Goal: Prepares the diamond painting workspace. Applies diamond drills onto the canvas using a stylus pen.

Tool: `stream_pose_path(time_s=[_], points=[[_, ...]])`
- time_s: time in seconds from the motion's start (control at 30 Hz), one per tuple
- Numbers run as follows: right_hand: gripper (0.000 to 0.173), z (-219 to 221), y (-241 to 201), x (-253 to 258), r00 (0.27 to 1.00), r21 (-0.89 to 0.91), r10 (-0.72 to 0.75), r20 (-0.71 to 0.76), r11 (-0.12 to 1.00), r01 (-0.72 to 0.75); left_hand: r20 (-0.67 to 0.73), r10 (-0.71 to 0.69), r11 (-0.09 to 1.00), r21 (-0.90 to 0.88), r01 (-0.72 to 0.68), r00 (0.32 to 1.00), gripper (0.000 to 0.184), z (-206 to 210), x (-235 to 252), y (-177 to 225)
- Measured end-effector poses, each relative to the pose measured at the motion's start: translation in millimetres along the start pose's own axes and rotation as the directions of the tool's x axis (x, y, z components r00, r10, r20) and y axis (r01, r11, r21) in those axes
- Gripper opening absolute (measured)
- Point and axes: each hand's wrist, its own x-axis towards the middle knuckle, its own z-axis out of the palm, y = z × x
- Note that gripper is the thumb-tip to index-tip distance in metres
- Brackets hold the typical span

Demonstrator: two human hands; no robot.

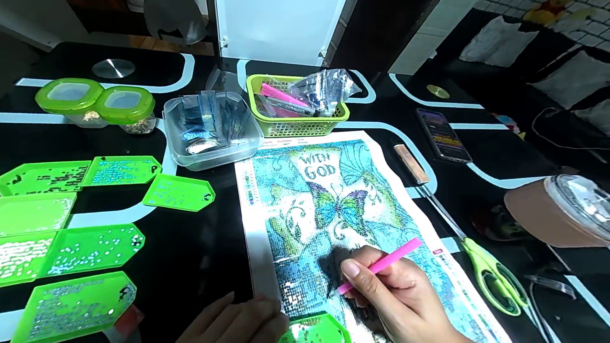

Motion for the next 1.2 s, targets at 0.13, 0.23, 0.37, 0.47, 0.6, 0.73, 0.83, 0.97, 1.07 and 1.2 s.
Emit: stream_pose_path(time_s=[0.13,0.23,0.37,0.47,0.6,0.73,0.83,0.97,1.07,1.2], points=[[0.024,0.6,0.4,0.7,1.000,-0.036,-0.017,0.011,0.999,0.017,-0.009,-0.006,1.000,-0.010,0.006,1.000,0.045,0.4,-0.2,0.4],[0.025,0.4,-0.3,0.3,0.999,-0.086,-0.034,0.026,0.996,0.037,-0.003,-0.007,1.000,-0.008,0.007,1.000,0.045,-0.1,0.4,0.9],[0.025,2.4,-0.6,-0.8,0.997,-0.159,-0.072,0.022,0.984,0.075,0.002,-0.003,1.000,-0.016,0.003,1.000,0.045,-0.2,1.0,0.4],[0.025,3.6,-3.9,-3.2,0.993,-0.239,-0.112,0.036,0.964,0.117,0.002,-0.006,1.000,-0.014,0.006,1.000,0.045,-0.3,0.9,0.9],[0.025,3.7,-3.3,-4.6,0.989,-0.254,-0.142,0.042,0.956,0.148,-0.004,-0.006,1.000,-0.012,0.006,1.000,0.045,-0.9,1.1,1.9],[0.027,-2.5,-4.2,-2.4,0.993,-0.196,-0.088,0.078,0.975,0.102,-0.005,-0.004,1.000,-0.007,0.004,1.000,0.045,-0.7,1.1,1.9],[0.024,-8.5,-13.4,-1.9,0.997,-0.059,0.022,0.071,0.998,-0.017,-0.021,0.002,1.000,0.005,-0.002,1.000,0.044,0.0,0.4,1.1],[0.022,-0.6,-31.7,-12.4,0.995,0.000,0.032,0.093,0.999,-0.032,-0.033,-0.002,1.000,-0.002,0.002,0.999,0.044,1.3,0.1,1.3],[0.023,8.7,-28.2,-18.4,0.992,-0.039,-0.033,0.125,0.999,0.038,-0.029,0.002,1.000,0.006,-0.001,1.000,0.043,1.1,0.2,1.2],[0.025,9.5,-23.8,-19.6,0.986,-0.056,-0.086,0.143,0.994,0.095,-0.037,0.006,1.000,0.015,-0.005,0.999,0.043,2.2,-0.2,0.7]])
